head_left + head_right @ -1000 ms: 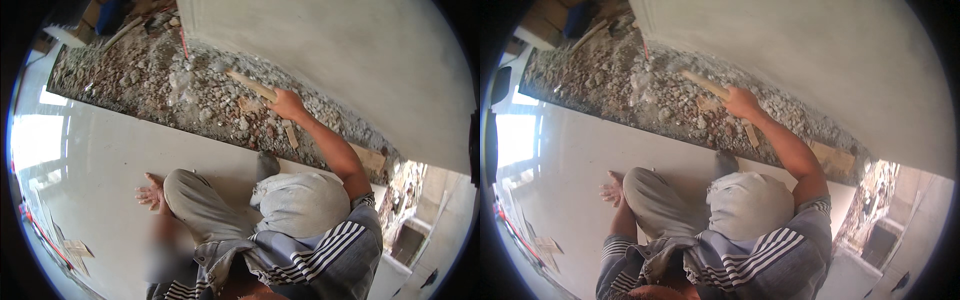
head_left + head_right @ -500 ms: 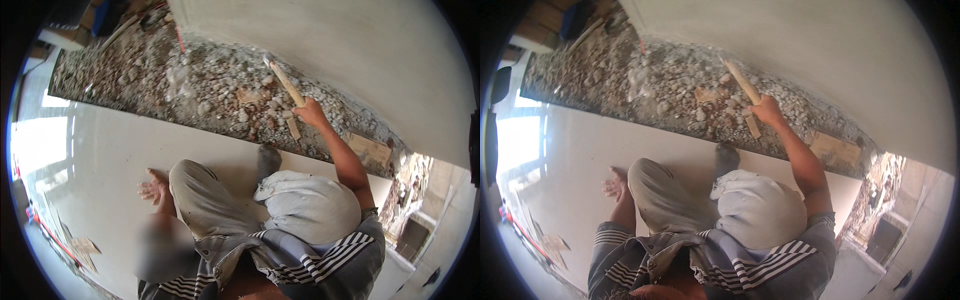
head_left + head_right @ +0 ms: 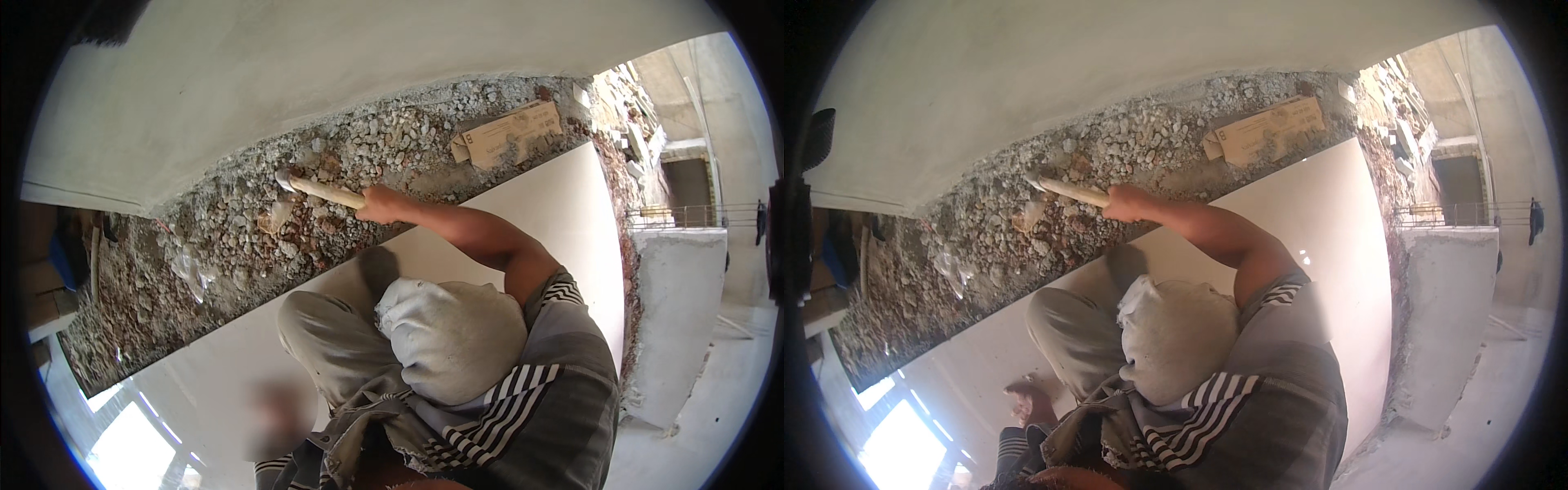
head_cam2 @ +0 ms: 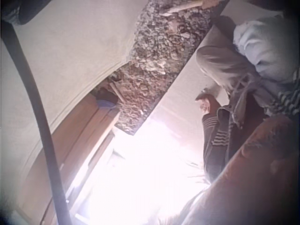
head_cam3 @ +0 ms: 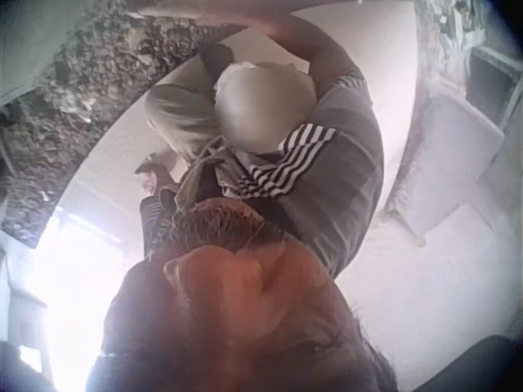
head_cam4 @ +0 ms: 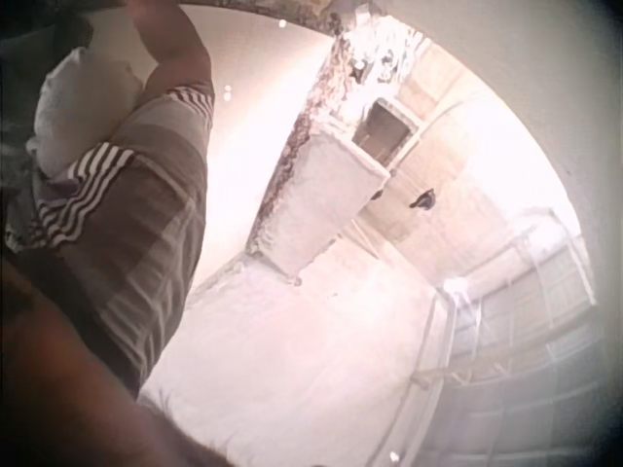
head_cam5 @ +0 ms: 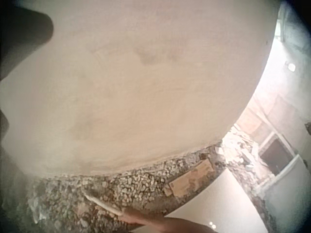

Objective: The person sits on the floor and uses a hammer to break up and clear debris from the exposed subfloor area next to a large white tile. They repeatedly strike the rubble and remove small pieces by hand.

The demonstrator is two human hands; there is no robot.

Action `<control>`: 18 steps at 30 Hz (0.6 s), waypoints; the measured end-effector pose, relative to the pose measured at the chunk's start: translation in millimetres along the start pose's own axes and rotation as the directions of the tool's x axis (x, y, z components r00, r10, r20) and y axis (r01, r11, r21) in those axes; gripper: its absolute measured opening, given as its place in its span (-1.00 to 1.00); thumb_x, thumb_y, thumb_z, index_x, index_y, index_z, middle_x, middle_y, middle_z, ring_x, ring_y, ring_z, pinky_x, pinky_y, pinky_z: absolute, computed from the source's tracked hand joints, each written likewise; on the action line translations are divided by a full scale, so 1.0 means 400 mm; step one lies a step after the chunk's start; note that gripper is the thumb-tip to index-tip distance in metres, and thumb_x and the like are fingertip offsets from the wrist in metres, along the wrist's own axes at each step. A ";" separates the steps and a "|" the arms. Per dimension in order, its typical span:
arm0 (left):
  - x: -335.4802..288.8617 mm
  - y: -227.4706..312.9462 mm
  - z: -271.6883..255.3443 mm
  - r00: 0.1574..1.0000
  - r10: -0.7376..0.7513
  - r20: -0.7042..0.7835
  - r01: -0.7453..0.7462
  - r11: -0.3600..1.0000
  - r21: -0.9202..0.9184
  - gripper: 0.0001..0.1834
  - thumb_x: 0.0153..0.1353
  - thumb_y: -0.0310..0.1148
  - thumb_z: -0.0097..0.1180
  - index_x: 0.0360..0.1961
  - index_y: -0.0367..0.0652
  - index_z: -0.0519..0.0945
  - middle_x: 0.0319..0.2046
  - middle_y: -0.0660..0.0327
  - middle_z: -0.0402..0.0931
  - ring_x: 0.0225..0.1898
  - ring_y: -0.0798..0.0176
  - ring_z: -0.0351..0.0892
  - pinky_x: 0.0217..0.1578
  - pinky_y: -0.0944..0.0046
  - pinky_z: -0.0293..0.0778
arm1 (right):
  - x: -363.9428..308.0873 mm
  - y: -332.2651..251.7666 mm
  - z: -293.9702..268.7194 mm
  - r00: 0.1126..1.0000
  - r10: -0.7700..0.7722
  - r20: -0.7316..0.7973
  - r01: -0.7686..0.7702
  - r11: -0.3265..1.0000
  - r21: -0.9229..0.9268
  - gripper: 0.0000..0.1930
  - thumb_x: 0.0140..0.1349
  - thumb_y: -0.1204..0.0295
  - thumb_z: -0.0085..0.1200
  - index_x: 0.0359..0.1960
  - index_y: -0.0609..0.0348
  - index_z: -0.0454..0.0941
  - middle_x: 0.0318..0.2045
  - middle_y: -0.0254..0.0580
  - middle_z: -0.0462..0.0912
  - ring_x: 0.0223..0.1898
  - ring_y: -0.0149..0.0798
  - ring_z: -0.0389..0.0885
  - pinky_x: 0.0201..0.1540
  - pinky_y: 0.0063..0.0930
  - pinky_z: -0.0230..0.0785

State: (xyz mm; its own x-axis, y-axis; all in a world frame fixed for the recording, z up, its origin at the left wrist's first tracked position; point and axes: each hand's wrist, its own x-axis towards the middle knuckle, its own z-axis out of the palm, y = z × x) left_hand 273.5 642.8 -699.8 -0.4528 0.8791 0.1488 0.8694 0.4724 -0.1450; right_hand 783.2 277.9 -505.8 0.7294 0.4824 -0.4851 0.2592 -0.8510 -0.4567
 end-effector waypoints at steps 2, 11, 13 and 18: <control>-0.008 0.001 -0.028 1.000 0.002 -0.003 -0.002 1.000 -0.008 0.03 0.09 0.61 -0.46 0.48 0.27 -0.07 0.50 0.21 -0.15 0.50 0.02 -0.22 0.31 -0.47 -0.36 | -0.027 0.020 0.036 1.000 0.012 0.020 -0.013 1.000 0.023 -0.51 0.13 0.08 0.20 -0.20 0.36 0.55 -0.50 0.10 0.63 -0.40 0.06 0.66 -0.31 -0.08 0.48; -0.022 0.008 -0.064 0.999 0.041 -0.026 -0.040 0.999 0.035 0.05 0.08 0.61 -0.45 0.49 0.23 -0.08 0.50 0.18 -0.17 0.50 -0.01 -0.24 0.32 -0.44 -0.36 | -0.034 0.025 0.000 0.922 -0.232 -0.310 0.292 0.943 0.161 -0.43 0.12 0.03 0.25 -0.22 0.41 0.49 -0.60 0.11 0.57 -0.52 0.06 0.63 -0.45 -0.09 0.42; -0.025 0.019 -0.066 0.998 0.067 -0.022 -0.066 0.997 0.038 0.05 0.08 0.61 -0.44 0.49 0.22 -0.08 0.50 0.17 -0.17 0.50 -0.02 -0.25 0.32 -0.44 -0.36 | -0.021 0.038 -0.019 0.934 -0.179 -0.309 0.225 0.967 0.120 -0.48 0.13 0.06 0.25 -0.24 0.40 0.49 -0.62 0.07 0.57 -0.55 0.03 0.62 -0.46 -0.10 0.42; -0.030 0.040 -0.069 0.993 0.116 -0.037 -0.115 0.993 0.031 0.06 0.08 0.60 -0.43 0.49 0.20 -0.09 0.51 0.16 -0.18 0.50 -0.04 -0.26 0.33 -0.42 -0.36 | -0.060 0.126 -0.039 0.991 0.098 -0.095 -0.078 0.978 0.193 -0.43 0.20 0.08 0.19 -0.20 0.54 0.48 -0.60 0.03 0.57 -0.58 -0.09 0.60 -0.51 -0.19 0.44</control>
State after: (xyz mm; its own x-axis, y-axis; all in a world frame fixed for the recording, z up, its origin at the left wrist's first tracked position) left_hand 298.2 638.0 -677.1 -0.3413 0.9250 0.1669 0.9091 0.3700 -0.1913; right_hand 788.5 220.0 -505.6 0.8082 0.3749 -0.4542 0.0746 -0.8302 -0.5525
